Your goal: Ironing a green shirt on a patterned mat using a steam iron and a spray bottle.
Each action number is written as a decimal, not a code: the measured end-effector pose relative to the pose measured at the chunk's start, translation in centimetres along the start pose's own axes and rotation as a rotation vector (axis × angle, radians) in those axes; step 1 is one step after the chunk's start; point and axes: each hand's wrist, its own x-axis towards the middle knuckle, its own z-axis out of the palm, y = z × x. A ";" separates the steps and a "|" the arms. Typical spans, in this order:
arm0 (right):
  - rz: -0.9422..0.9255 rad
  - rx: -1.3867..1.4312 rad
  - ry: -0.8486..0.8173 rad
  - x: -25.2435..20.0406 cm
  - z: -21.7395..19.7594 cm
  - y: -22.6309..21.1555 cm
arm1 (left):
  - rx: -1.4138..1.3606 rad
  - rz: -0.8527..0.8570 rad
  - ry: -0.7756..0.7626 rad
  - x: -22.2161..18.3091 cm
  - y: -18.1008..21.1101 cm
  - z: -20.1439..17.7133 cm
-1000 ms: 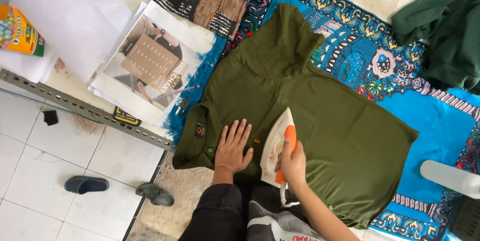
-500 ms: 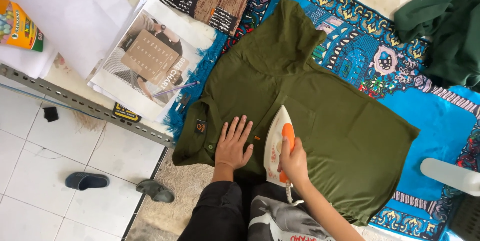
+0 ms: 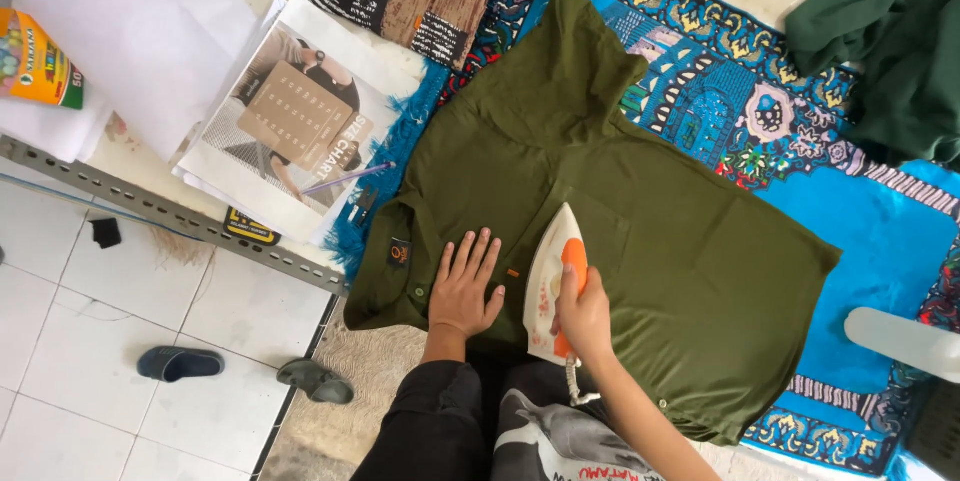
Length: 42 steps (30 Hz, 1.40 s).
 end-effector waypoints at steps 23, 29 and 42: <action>-0.079 -0.243 0.144 9.5 -7.4 0.0 | -0.013 0.022 -0.024 -0.1 -0.1 -0.2; -0.049 -0.149 -0.035 5.6 -8.4 0.9 | -0.005 0.021 -0.019 0.2 -0.2 0.0; -0.165 -0.546 0.121 11.3 -12.8 4.1 | 0.019 0.027 -0.010 0.1 -0.1 0.2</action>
